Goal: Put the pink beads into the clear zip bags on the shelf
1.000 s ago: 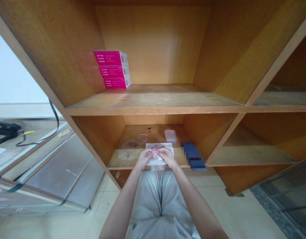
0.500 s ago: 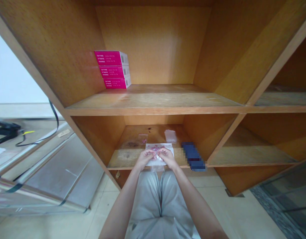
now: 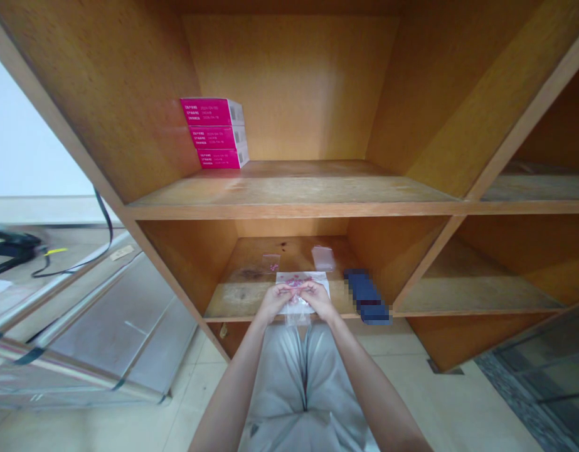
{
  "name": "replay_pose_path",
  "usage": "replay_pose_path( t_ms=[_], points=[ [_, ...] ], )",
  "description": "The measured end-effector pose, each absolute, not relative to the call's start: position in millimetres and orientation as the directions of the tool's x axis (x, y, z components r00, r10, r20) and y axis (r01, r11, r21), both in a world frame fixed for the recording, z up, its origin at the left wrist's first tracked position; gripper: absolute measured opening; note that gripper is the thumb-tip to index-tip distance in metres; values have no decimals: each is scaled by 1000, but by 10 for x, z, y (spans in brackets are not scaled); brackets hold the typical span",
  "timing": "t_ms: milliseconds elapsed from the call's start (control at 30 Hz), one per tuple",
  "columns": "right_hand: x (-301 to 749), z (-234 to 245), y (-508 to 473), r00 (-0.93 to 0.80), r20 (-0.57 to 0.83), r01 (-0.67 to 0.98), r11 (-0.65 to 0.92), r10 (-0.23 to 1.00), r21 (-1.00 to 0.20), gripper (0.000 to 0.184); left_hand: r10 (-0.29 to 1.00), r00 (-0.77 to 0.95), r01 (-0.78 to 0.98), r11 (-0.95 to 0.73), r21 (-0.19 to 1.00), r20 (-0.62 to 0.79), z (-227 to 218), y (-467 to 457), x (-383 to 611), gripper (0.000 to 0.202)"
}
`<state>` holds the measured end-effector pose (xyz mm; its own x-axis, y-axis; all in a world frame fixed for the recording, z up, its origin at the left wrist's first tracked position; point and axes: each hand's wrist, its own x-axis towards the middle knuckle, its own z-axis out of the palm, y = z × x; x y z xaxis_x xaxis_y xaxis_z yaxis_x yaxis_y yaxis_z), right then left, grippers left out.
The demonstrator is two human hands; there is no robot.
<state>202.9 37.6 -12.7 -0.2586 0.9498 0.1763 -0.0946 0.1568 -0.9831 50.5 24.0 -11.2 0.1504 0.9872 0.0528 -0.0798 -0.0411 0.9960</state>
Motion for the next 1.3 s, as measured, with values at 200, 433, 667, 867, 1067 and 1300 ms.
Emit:
replay_pose_path(
  t_ms=[200, 433, 667, 867, 1067, 1300],
  points=[
    [2036, -148, 379, -279, 127, -156, 86, 952, -984, 25, 993, 109, -158, -22, 987, 40, -34, 202, 523, 25],
    [2042, -109, 376, -242, 174, -165, 136, 954, -977, 29, 995, 101, -247, 12, 969, 13, -59, 225, 511, 31],
    [2053, -140, 395, -218, 165, -170, 129, 962, -977, 30, 995, 102, -310, 18, 951, 15, -21, 190, 491, 36],
    [2048, -119, 384, -199, 161, -169, 128, 967, -977, 34, 995, 104, -331, 41, 943, -7, 22, 180, 503, 37],
    [2042, -70, 362, -195, 143, -191, 105, 970, -976, 36, 996, 83, -358, -4, 934, 36, -69, 223, 487, 29],
    [2024, -65, 379, -164, 143, -271, 95, 976, -958, 33, 1000, -5, -276, -20, 961, 19, -97, 212, 488, 23]
  ],
)
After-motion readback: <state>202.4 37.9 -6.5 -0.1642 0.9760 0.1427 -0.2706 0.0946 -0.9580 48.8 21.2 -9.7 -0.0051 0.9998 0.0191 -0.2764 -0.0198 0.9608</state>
